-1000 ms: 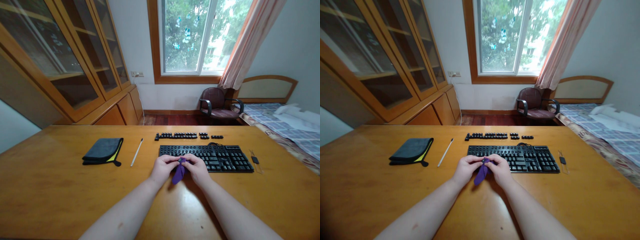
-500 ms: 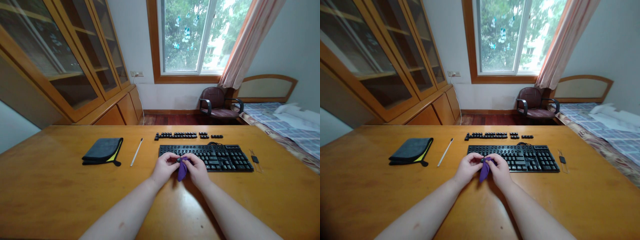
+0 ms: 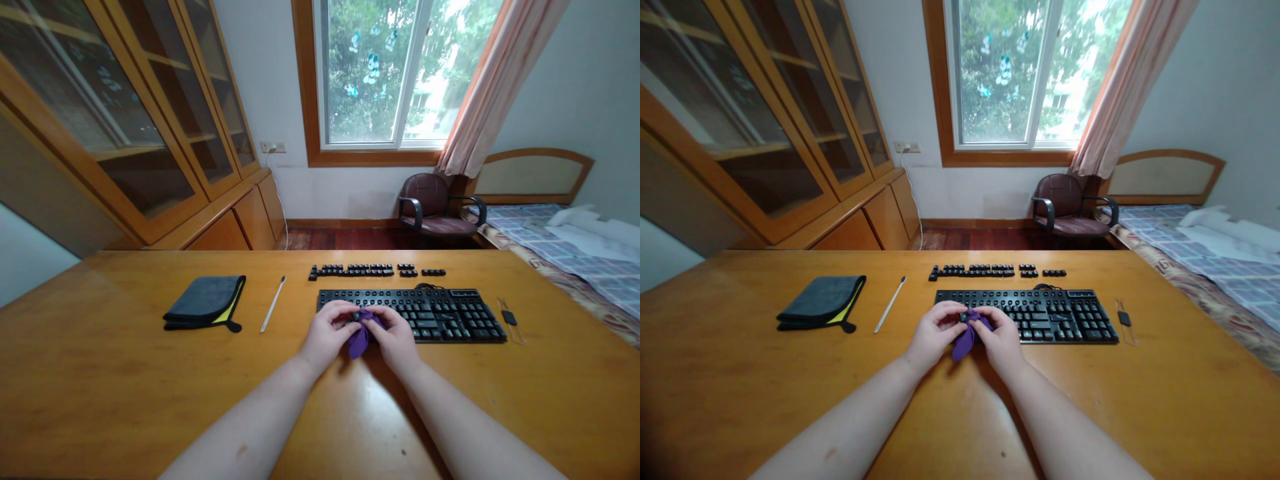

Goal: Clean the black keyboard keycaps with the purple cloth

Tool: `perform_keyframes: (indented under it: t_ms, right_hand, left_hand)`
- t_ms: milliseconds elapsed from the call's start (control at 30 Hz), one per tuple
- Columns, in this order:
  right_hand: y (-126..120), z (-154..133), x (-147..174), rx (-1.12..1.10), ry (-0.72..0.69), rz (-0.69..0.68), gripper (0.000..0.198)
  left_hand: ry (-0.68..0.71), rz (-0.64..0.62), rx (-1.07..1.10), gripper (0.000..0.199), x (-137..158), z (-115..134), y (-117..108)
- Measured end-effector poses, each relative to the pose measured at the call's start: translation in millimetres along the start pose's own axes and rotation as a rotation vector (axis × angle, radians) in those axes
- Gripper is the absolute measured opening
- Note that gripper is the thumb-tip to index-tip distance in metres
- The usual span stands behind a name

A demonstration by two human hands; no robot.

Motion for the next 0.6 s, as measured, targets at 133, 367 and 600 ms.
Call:
perform_keyframes:
  t_ms: [133, 367, 600]
  right_hand:
    - [-7, -4, 1, -0.027, -0.009, 0.087, 0.023]
    - [3, -12, -4, 0.074, -0.04, -0.126, 0.031]
    - [4, -10, -5, -0.021, -0.03, -0.126, 0.016]
  left_hand:
    - [-0.026, 0.034, 0.0, 0.025, -1, 2, -2]
    - [-0.114, 0.089, 0.193, 0.02, 0, -11, 0]
    - [-0.153, 0.061, 0.167, 0.017, 1, -16, -2]
Point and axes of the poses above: each hand's wrist, its own x-axis away from the middle knuckle, its own y-axis out of the palm, z = x × y, the point moved 6 cm from there along -x, towards the middle knuckle, and after that the axes turned 15 degrees about -z, right-handed, at the moved point
